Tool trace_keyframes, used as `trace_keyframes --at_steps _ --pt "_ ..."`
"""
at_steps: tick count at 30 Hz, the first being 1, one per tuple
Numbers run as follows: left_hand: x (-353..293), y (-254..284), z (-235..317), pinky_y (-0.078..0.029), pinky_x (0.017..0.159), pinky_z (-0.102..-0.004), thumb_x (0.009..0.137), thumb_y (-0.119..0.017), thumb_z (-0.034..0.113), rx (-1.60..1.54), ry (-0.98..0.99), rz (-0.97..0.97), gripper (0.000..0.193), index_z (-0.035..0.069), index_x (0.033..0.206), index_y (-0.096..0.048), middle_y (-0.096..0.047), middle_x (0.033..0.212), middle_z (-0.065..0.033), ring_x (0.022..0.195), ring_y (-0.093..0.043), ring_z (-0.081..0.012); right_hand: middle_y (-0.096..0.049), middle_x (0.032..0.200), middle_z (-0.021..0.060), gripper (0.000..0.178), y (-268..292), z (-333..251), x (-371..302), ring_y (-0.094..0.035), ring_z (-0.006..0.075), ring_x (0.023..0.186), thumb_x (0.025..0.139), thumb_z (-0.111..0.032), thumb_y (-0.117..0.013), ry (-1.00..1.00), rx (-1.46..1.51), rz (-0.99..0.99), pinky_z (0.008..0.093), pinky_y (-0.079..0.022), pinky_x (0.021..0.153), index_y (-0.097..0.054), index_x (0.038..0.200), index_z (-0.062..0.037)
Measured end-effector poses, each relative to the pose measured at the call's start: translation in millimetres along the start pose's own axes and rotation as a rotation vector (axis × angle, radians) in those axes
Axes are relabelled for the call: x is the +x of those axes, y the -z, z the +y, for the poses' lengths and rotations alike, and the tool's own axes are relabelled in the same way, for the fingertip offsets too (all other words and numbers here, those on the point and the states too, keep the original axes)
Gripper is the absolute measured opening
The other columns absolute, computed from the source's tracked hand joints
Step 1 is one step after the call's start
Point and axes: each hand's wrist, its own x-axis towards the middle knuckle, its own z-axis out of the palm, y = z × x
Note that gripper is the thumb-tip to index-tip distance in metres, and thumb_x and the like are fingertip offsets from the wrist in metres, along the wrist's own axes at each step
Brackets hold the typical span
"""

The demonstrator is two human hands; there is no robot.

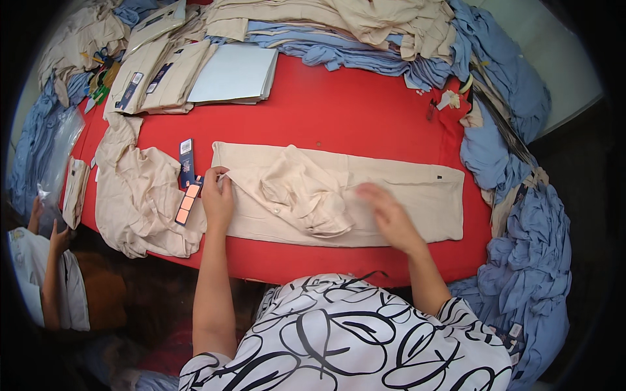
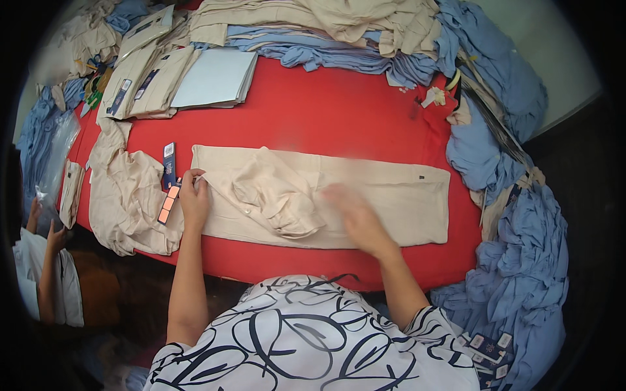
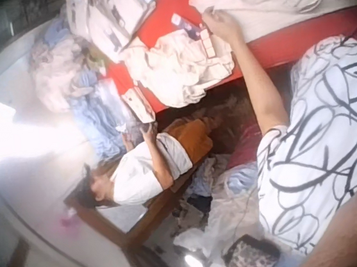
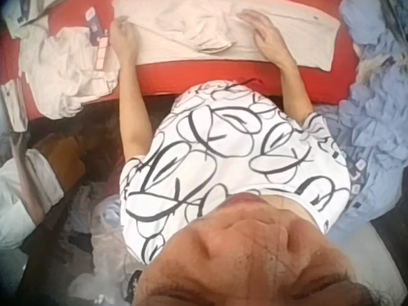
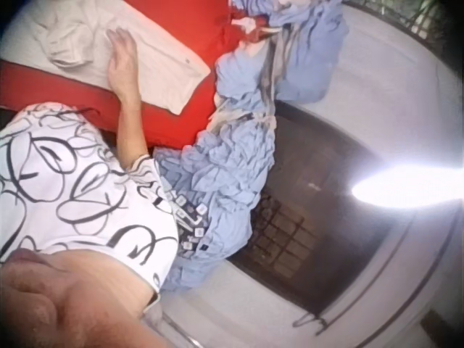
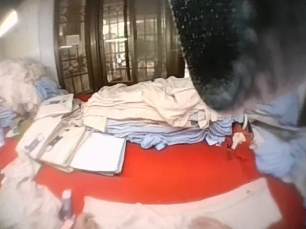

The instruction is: The person folds garments on a work table, applying tags and checking the alignment of the items.

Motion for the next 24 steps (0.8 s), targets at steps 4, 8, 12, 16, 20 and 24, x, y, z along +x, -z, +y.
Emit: trace_keyframes --at_steps 4,8,12,16,20,24 --pt "4 4 -6 -0.045 0.087 -0.0369 0.088 -0.054 0.001 -0.161 0.04 -0.021 0.021 0.001 0.108 -0.06 -0.061 0.108 -0.0153 0.1 -0.058 -0.0305 -0.052 0.134 0.02 0.046 52 90 -63 -0.047 0.0368 0.126 0.087 -0.008 -0.056 -0.421 -0.433 0.363 0.0443 -0.035 0.108 -0.054 0.133 -0.0044" --pt "-16 -2 44 -0.037 0.1 -0.0472 0.085 -0.06 0.008 0.314 -0.442 0.017 0.031 0.006 0.115 -0.062 -0.057 0.122 -0.015 0.116 -0.05 -0.034 -0.054 0.13 0.0204 0.055 89 112 -109 -0.048 0.0394 0.122 0.084 -0.033 -0.069 -1.106 -0.745 0.498 0.0465 -0.038 0.104 -0.055 0.127 -0.0014" --pt "-58 -45 110 -0.02 0.113 -0.055 0.088 -0.059 0.039 0.321 -0.809 -0.39 0.052 0.017 0.136 -0.055 -0.042 0.147 -0.0096 0.138 -0.033 -0.0359 -0.061 0.115 0.0208 0.052 100 124 -127 -0.055 0.0391 0.11 0.08 -0.036 -0.072 -1.057 -0.532 0.453 0.0461 -0.044 0.094 -0.058 0.115 0.0005" --pt "-71 -83 116 -0.012 0.116 -0.0583 0.089 -0.054 0.053 0.461 -0.624 -0.51 0.063 0.021 0.143 -0.048 -0.035 0.154 -0.0072 0.143 -0.025 -0.0361 -0.063 0.103 0.0218 0.041 112 138 -125 -0.061 0.0386 0.099 0.08 -0.025 -0.072 -0.871 -0.338 0.528 0.0445 -0.047 0.086 -0.058 0.109 0.0015" --pt "-70 -89 111 -0.011 0.116 -0.058 0.09 -0.055 0.052 0.469 -0.613 -0.515 0.064 0.021 0.145 -0.046 -0.033 0.155 -0.0072 0.143 -0.025 -0.0349 -0.062 0.105 0.0193 0.037 86 53 -75 -0.062 0.031 0.096 0.079 -0.01 -0.071 -0.481 -0.212 0.468 0.0387 -0.049 0.084 -0.057 0.111 0.0017" --pt "-69 -87 114 -0.011 0.116 -0.0578 0.091 -0.054 0.05 0.446 -0.607 -0.54 0.061 0.02 0.144 -0.046 -0.034 0.155 -0.0074 0.144 -0.025 -0.0347 -0.062 0.11 0.0132 0.034 31 9 -48 -0.061 0.0174 0.092 0.087 -0.014 -0.068 -0.411 0.164 0.197 0.0311 -0.051 0.078 -0.056 0.115 0.0001"
